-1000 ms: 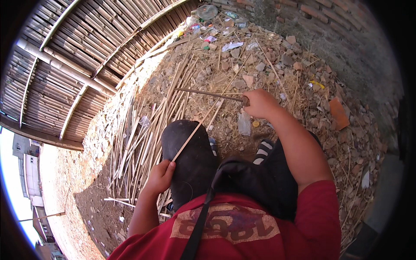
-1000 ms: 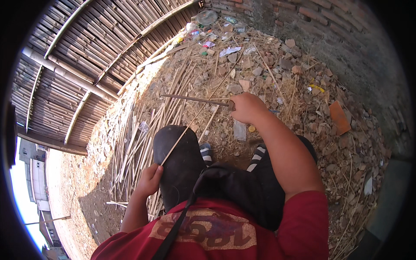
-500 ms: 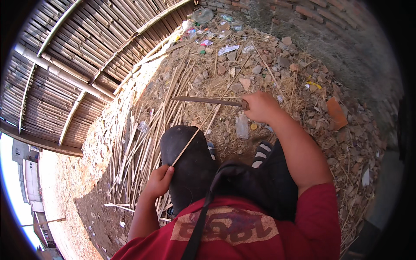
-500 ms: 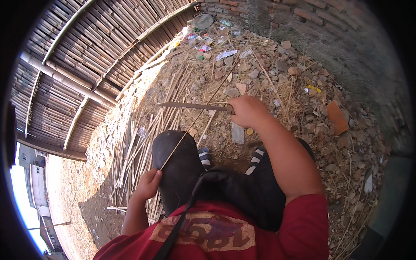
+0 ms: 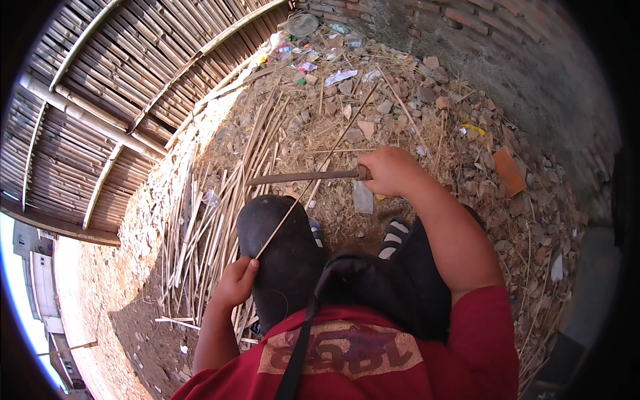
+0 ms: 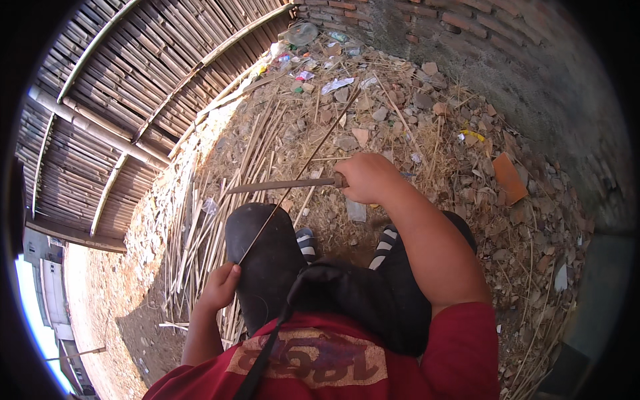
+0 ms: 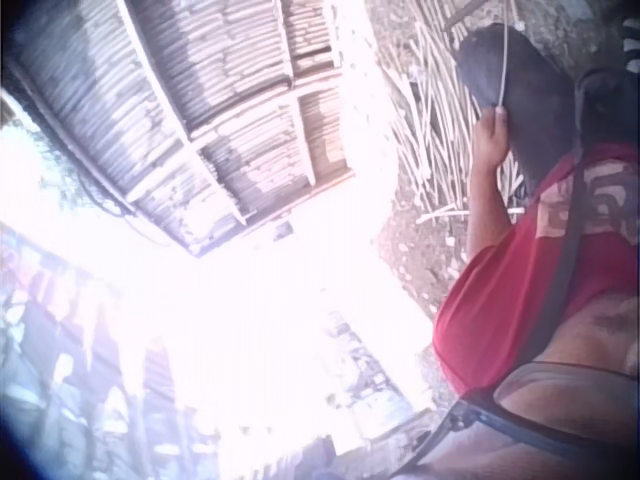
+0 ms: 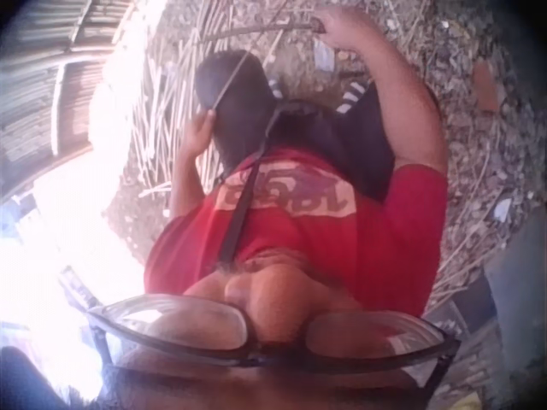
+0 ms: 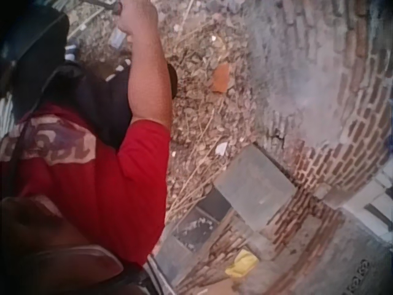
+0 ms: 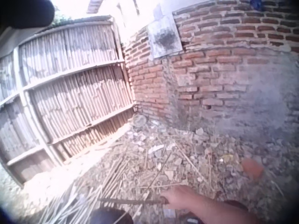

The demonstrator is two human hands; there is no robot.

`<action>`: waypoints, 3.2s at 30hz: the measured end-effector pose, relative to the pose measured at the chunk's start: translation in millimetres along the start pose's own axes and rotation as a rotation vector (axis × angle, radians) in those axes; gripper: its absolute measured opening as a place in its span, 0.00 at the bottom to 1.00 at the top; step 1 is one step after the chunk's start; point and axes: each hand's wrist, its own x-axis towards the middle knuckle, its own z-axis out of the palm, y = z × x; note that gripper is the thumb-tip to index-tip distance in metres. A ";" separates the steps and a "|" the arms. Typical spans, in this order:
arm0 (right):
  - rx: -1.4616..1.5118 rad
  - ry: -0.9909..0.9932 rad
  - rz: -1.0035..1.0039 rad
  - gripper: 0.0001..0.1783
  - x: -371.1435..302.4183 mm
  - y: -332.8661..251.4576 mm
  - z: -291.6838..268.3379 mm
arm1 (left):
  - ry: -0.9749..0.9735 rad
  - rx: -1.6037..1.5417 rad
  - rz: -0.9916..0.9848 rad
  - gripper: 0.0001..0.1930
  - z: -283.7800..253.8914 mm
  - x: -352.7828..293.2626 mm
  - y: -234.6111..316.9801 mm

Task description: The person shaves a strip of bamboo using a large knife while sitting in an outdoor area.

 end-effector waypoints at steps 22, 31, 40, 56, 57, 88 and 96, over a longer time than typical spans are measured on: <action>0.113 0.136 0.175 0.11 8.4 47.3 -6.4 | 0.076 0.005 0.022 0.21 6.9 -4.0 2.2; -0.013 -0.093 -0.103 0.10 -11.6 -7.9 -14.1 | 0.059 0.005 0.029 0.22 5.5 -4.4 -8.4; 0.036 0.082 0.145 0.13 -11.6 21.3 -20.3 | 0.096 0.038 0.059 0.22 9.2 -0.3 0.3; -0.037 0.026 -0.013 0.09 -6.4 -6.2 -10.3 | 0.214 0.186 0.047 0.22 19.2 -6.6 7.4; -0.030 0.003 0.000 0.10 -4.8 -4.2 -9.3 | 0.200 0.177 0.042 0.22 17.4 -7.5 7.3; 0.302 0.121 0.199 0.19 4.0 73.6 -3.1 | 0.201 0.062 0.131 0.19 15.7 -13.0 -1.0; 0.300 0.303 0.239 0.25 -4.5 65.1 -8.9 | 0.190 0.061 0.040 0.14 3.8 -22.4 8.5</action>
